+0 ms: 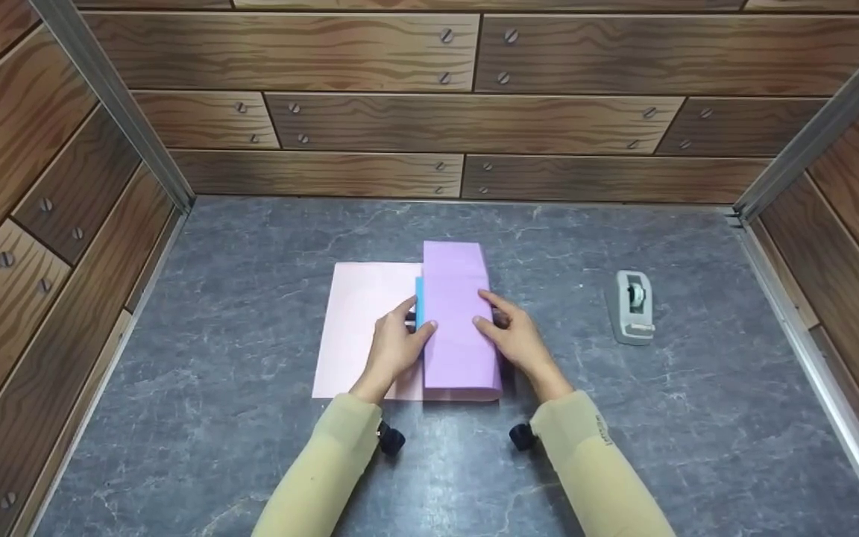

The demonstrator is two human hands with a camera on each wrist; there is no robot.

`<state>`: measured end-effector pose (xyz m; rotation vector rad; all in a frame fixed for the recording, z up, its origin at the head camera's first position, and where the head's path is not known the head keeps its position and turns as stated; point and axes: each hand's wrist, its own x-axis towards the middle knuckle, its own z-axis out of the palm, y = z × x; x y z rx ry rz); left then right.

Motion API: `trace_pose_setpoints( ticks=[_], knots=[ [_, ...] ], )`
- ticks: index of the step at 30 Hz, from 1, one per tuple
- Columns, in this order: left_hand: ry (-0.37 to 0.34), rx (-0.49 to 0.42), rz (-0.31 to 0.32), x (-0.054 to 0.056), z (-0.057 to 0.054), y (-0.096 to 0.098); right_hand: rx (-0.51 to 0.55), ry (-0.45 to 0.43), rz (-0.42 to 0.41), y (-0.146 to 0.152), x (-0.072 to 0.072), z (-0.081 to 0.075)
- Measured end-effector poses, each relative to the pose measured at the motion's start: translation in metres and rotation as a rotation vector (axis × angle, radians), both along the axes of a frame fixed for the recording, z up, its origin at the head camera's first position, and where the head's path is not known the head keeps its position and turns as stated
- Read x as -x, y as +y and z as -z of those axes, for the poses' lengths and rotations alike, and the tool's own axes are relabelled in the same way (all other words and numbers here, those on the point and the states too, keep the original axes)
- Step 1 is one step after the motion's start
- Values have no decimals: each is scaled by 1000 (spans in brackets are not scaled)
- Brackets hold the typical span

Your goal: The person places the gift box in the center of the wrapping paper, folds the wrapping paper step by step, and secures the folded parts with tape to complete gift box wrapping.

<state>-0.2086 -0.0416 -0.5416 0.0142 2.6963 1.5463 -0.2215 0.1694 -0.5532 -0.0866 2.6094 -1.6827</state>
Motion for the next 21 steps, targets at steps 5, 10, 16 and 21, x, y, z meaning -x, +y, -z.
trace_pose_setpoints(
  ticks=[5,10,16,21],
  knots=[
    [-16,7,42,-3,0,-6,36,-14,5,0,1,-1],
    [11,71,42,-9,-4,-24,74,-27,11,0,1,-2],
    [30,195,-46,-15,-8,-57,39,-35,18,-1,1,-3],
    [-3,280,-113,-18,-10,-85,39,-38,20,-2,2,-2]
  ],
)
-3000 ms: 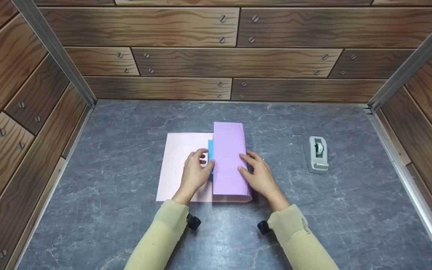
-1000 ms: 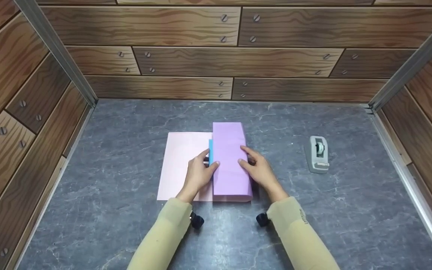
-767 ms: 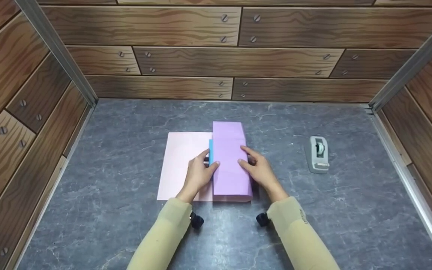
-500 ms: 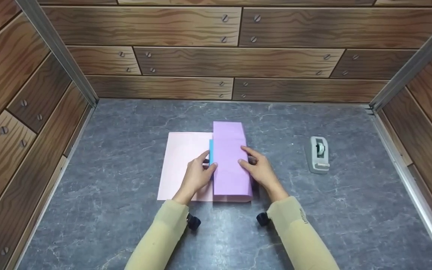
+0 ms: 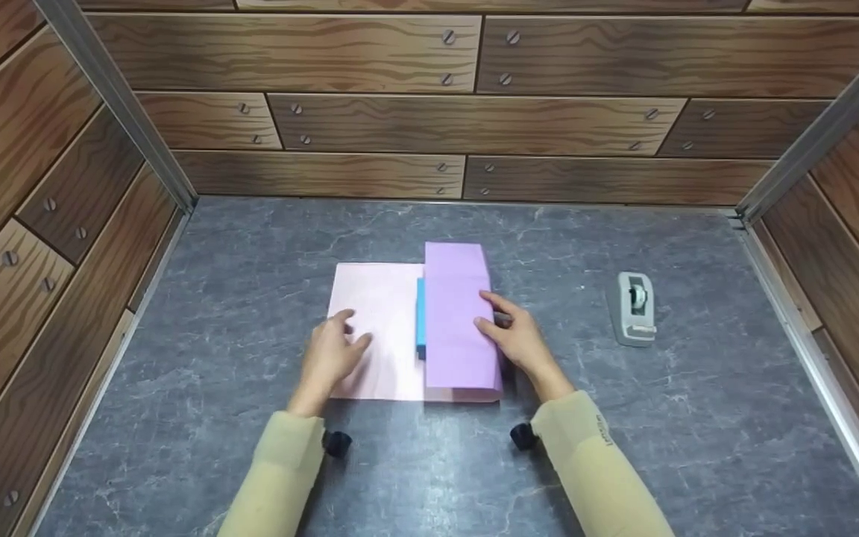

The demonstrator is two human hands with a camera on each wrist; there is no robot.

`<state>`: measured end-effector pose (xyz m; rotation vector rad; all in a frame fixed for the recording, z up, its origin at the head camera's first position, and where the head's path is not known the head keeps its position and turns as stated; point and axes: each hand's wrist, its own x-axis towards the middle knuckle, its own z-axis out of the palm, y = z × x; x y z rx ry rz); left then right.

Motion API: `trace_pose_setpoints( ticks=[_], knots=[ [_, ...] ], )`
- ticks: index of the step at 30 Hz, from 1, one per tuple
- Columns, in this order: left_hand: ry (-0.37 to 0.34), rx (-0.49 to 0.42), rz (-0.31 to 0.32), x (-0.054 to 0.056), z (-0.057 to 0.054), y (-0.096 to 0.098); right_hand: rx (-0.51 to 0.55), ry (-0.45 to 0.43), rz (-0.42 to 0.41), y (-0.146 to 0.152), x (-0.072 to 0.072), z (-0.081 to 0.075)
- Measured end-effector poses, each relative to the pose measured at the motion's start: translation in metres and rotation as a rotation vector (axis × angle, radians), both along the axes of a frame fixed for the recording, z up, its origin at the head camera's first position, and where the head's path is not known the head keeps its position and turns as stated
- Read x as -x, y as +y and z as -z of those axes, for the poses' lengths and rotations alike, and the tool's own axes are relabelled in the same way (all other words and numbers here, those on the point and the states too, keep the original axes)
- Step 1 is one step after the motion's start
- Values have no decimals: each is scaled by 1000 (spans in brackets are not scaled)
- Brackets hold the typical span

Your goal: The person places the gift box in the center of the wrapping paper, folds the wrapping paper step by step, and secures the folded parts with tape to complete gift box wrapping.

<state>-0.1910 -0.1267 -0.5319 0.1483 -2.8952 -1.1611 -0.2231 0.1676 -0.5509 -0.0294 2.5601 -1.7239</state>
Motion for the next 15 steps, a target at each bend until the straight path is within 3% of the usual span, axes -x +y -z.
trace_pose_setpoints(
  ticks=[7,15],
  knots=[
    [-181,116,-94,-3,2,-29,-7,-3,-6,1,0,0],
    [-285,175,-130,-5,8,-41,14,13,-4,0,-1,-1]
  ],
)
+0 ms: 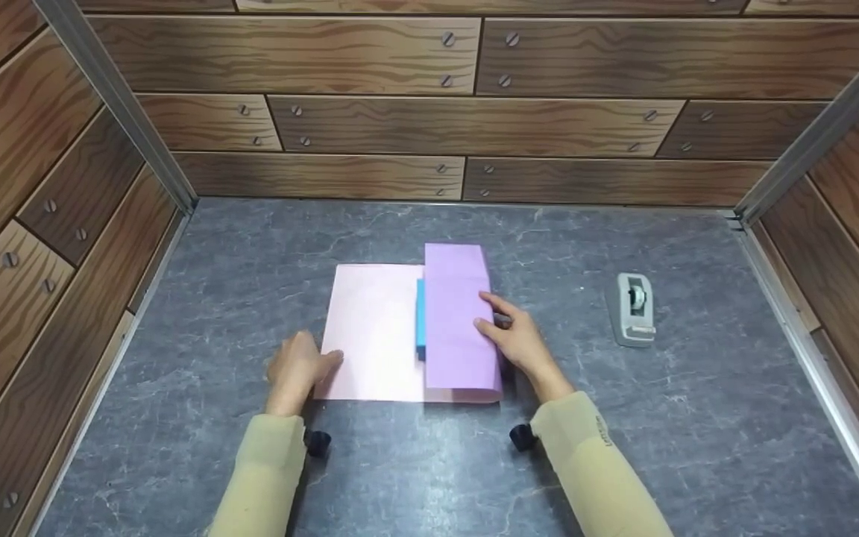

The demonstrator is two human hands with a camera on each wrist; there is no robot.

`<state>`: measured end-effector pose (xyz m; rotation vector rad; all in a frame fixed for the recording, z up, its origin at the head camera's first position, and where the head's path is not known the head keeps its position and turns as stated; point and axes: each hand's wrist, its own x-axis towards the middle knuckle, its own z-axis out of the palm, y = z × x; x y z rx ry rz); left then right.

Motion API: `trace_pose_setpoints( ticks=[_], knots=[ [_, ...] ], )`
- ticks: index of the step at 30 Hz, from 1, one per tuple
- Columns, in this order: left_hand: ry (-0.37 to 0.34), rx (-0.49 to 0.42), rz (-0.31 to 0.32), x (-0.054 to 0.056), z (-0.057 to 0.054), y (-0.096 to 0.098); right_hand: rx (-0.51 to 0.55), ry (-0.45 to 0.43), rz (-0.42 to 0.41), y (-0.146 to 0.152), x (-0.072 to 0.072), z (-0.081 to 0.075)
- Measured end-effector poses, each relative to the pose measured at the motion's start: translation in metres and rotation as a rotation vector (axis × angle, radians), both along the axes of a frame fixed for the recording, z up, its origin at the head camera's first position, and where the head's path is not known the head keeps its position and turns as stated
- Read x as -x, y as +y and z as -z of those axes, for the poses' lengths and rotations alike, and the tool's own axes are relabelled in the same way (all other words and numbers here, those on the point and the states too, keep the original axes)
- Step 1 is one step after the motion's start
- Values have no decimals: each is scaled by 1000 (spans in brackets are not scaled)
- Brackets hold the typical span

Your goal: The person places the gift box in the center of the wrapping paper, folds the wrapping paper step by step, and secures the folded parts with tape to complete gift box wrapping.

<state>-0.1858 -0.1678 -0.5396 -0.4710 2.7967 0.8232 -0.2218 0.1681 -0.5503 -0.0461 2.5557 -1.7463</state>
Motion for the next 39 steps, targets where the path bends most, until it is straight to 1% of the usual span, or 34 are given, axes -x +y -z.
trace_pose_setpoints(
  ticks=[5,14,21,28,39],
  knots=[
    [-3,17,4,2,4,-1,28,8,12,0,0,1],
    [-15,32,-5,7,8,2,8,11,-3,1,0,2],
    [-19,39,-13,8,8,4,-1,3,-3,1,0,1],
    [-1,44,-25,9,9,7,3,19,-2,1,1,2],
    [39,5,-39,7,9,9,30,8,1,0,0,3]
  ],
)
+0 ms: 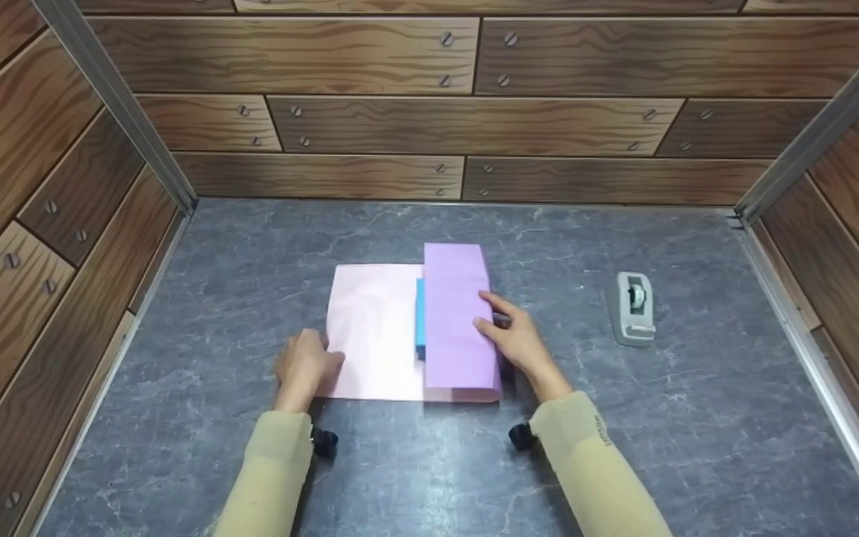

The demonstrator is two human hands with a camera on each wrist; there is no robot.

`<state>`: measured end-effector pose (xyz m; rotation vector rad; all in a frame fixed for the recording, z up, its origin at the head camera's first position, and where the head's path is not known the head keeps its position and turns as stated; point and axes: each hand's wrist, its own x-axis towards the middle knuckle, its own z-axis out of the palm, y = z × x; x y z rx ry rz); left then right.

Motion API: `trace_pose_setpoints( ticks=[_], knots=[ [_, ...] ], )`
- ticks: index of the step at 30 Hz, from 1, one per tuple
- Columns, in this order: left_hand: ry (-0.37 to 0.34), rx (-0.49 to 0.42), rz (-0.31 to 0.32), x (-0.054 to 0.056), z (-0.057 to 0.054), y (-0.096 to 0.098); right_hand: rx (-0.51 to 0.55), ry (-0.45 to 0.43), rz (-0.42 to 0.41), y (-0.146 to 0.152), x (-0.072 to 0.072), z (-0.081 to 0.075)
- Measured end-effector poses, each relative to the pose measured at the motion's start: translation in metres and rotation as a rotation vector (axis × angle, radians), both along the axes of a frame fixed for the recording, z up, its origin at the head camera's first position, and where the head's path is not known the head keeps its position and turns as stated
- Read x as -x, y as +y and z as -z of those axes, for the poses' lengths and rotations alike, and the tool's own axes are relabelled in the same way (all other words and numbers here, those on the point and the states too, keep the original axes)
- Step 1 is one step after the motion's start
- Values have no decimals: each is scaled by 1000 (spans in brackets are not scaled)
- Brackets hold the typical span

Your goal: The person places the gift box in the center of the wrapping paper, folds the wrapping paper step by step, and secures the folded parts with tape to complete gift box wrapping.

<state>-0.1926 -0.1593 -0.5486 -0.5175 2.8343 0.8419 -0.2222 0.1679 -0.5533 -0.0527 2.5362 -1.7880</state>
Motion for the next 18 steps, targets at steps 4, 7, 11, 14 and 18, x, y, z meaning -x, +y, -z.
trace_pose_setpoints(
  ticks=[4,7,11,14,18],
  knots=[
    [-6,-61,-16,1,-5,-3,-2,-11,-5,0,0,-1],
    [1,-113,-27,2,-8,-6,-11,-15,-8,1,0,-1],
    [37,-172,-46,3,-13,-7,-16,-10,-11,1,0,0],
    [81,-202,-50,3,-15,-7,-9,-9,-10,0,0,0],
    [164,-212,-24,3,-19,-6,1,-13,-1,0,0,0]
  ],
)
